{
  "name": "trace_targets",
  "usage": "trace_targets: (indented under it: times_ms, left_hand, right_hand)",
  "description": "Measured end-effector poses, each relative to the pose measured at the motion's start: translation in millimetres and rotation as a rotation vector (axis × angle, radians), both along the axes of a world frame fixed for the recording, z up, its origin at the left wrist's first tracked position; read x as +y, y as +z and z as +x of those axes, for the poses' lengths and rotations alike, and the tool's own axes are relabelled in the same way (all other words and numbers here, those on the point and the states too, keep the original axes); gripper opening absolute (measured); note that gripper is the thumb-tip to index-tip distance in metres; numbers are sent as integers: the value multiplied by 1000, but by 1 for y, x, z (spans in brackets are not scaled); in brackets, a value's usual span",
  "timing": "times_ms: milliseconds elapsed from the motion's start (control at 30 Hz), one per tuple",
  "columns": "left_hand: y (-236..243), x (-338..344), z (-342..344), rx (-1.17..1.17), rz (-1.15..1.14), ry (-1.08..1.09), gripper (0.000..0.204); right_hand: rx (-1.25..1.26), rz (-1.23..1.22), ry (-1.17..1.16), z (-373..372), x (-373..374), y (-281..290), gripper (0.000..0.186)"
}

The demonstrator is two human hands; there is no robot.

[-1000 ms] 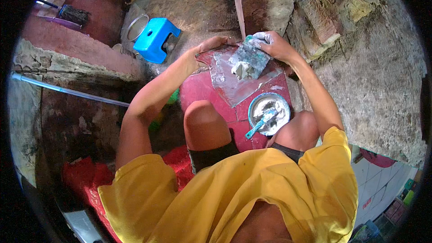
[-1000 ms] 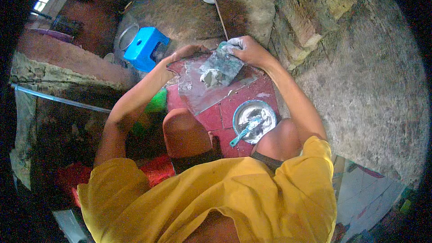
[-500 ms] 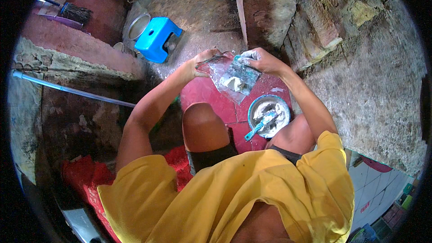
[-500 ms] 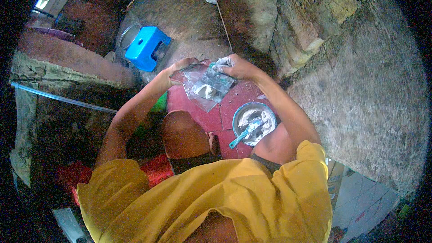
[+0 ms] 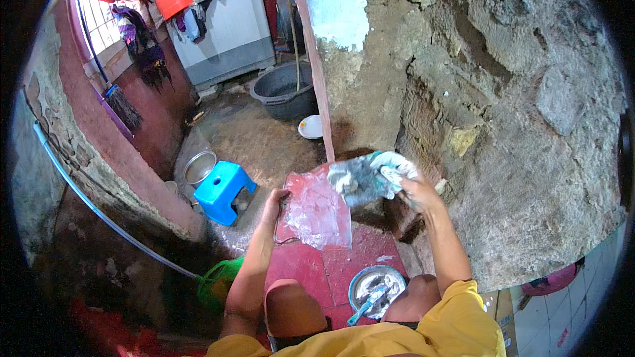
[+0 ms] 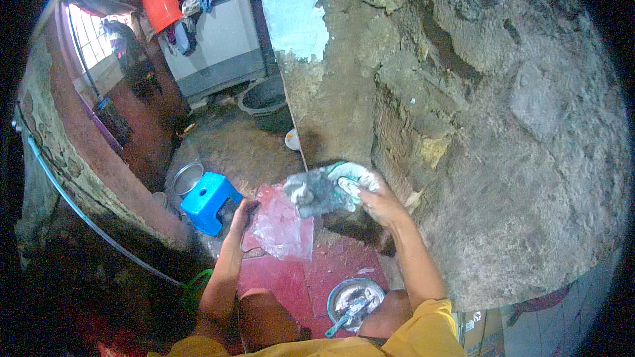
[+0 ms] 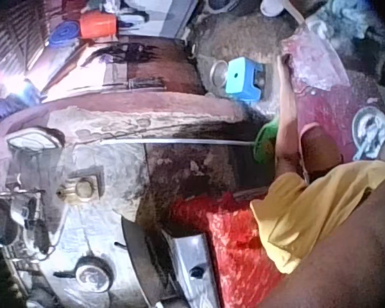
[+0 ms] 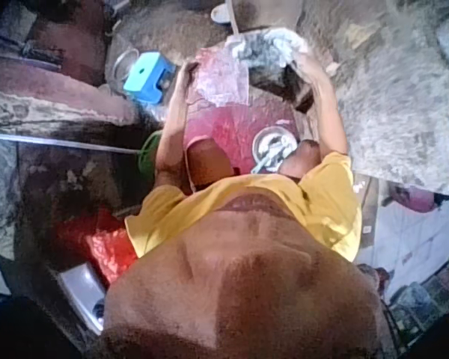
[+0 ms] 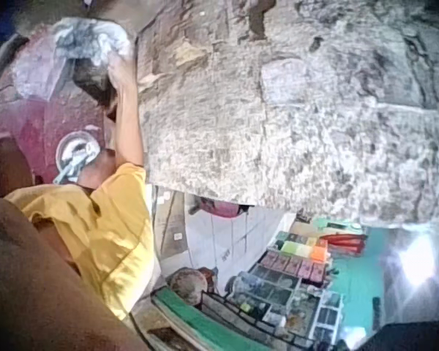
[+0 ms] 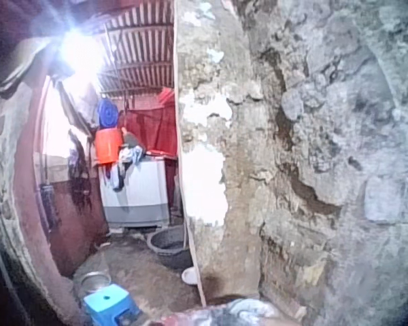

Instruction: The person applies plaster to a wall using a putty knife and a hawk board, taking material from a bowl and spreading it across the stone surface.

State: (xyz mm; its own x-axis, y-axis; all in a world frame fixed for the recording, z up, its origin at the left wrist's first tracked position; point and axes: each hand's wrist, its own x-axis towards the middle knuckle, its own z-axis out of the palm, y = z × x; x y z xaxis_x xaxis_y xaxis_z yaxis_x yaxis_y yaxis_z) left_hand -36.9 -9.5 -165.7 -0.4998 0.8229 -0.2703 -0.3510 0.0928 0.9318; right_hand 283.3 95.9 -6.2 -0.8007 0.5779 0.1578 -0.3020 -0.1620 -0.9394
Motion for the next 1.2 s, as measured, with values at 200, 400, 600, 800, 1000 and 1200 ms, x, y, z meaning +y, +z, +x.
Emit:
trace_targets:
  times_ms: [200, 400, 600, 800, 1000, 1200]
  left_hand:
    - [105, 7, 37, 58, 326, 7, 21]
    - [160, 0, 73, -75, 342, -30, 22]
    - [108, 18, 64, -96, 437, 39, 22]
    - [112, 7, 75, -184, 295, -47, 24]
    - [128, -4, 91, -276, 246, -95, 23]
    - [110, 1, 81, -257, 239, -102, 25]
  right_hand:
    - [78, 442, -145, 18, -16, 78, 66]
    - [53, 734, -631, 25, -10, 135, 21]
    - [78, 657, -1094, 35, 68, 155, 28]
    - [-39, 695, -986, 14, 89, 190, 21]
    - [-304, 798, -940, 11, 112, 210, 28]
    - [-461, 768, -891, -7, 85, 228, 43]
